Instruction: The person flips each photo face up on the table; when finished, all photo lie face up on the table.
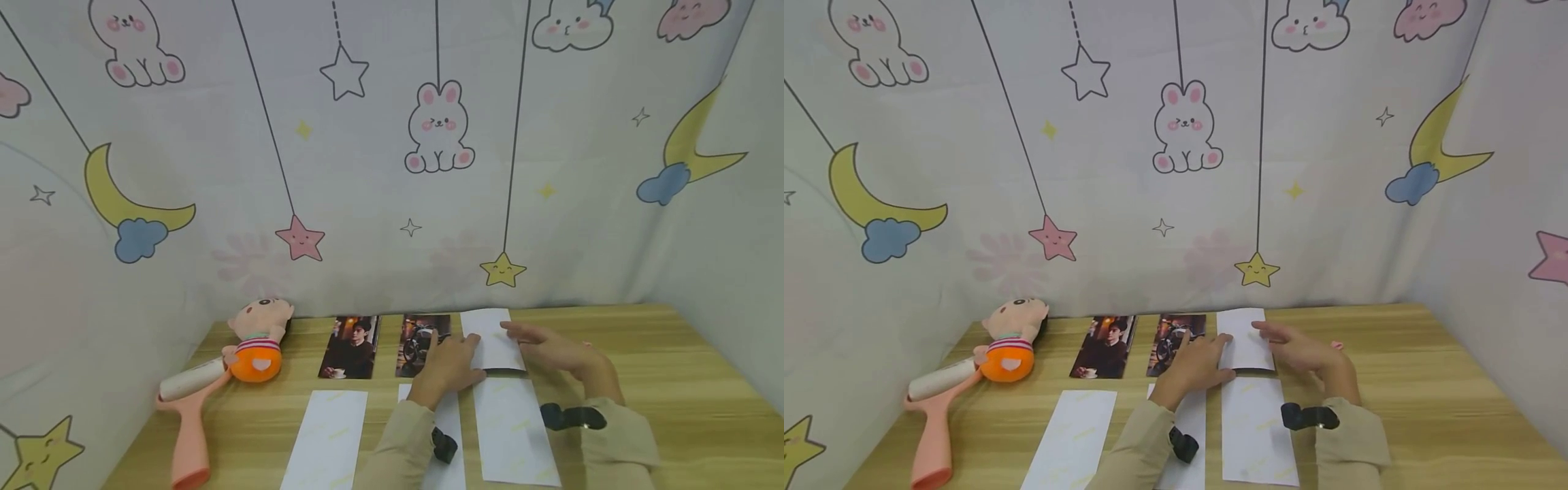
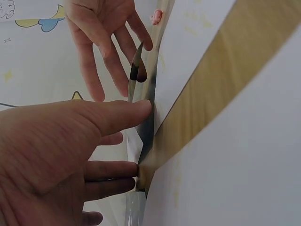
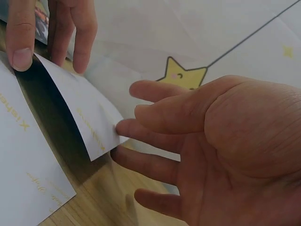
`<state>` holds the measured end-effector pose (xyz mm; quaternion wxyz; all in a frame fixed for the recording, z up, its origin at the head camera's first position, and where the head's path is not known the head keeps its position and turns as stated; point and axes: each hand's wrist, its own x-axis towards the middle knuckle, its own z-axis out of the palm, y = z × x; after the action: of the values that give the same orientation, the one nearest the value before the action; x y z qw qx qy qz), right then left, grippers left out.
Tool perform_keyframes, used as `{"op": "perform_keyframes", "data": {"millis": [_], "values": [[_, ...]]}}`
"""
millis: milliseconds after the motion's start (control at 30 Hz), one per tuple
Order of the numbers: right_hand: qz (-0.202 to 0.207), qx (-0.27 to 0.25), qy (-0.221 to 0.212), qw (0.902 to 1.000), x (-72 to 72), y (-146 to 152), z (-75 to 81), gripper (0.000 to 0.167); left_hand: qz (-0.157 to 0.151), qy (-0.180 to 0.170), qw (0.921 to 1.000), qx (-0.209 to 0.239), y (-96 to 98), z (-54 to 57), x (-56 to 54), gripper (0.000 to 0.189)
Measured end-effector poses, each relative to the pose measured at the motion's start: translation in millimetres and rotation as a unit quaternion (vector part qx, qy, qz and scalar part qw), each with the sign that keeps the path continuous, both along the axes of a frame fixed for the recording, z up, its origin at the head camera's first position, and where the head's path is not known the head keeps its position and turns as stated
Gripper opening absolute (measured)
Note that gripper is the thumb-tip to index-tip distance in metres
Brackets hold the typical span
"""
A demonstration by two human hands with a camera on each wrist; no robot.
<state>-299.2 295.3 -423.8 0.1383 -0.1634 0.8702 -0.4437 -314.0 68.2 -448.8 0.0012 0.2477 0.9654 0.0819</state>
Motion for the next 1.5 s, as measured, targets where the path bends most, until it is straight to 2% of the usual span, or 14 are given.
{"op": "perform_keyframes", "data": {"millis": [200, 500, 800, 967, 1133, 1267, 1400, 1500], "values": [[-0.006, -0.015, 0.013, 0.9998, 1.4, 5, 4.0, 0.052, 0.002, -0.008, 0.9999, 0.008, -0.3, 0.6, -1.2, 0.062], [0.007, -0.025, 0.031, 0.9992, 3.5, 4, 6.3, 0.050, 0.002, -0.013, 0.9999, 0.003, -0.3, 2.2, -0.1, 0.058], [-0.007, -0.039, 0.036, 0.9986, 0.5, 1, 11.0, 0.052, -0.008, 0.010, 0.9998, -0.014, -2.8, 1.2, -0.8, 0.058], [-0.015, -0.060, 0.032, 0.9976, -1.4, 1, 10.9, 0.054, -0.009, 0.016, 0.9998, -0.003, -3.0, 0.2, -1.6, 0.057], [-0.009, -0.078, 0.039, 0.9962, -0.5, 2, 9.5, 0.054, -0.008, -0.009, 0.9996, 0.024, -2.4, 0.2, 1.0, 0.060], [-0.012, -0.096, 0.063, 0.9933, -0.6, 0, 10.5, 0.055, -0.028, -0.028, 0.9972, 0.063, -1.3, 5.0, 1.1, 0.063], [-0.016, -0.112, 0.074, 0.9909, -1.7, -4, 15.5, 0.058, -0.047, -0.045, 0.9903, 0.123, -2.1, 13.9, -1.5, 0.064], [-0.017, -0.116, 0.065, 0.9910, -1.3, -7, 19.4, 0.060, -0.055, -0.061, 0.9829, 0.165, -4.5, 19.2, -2.2, 0.062]]}}
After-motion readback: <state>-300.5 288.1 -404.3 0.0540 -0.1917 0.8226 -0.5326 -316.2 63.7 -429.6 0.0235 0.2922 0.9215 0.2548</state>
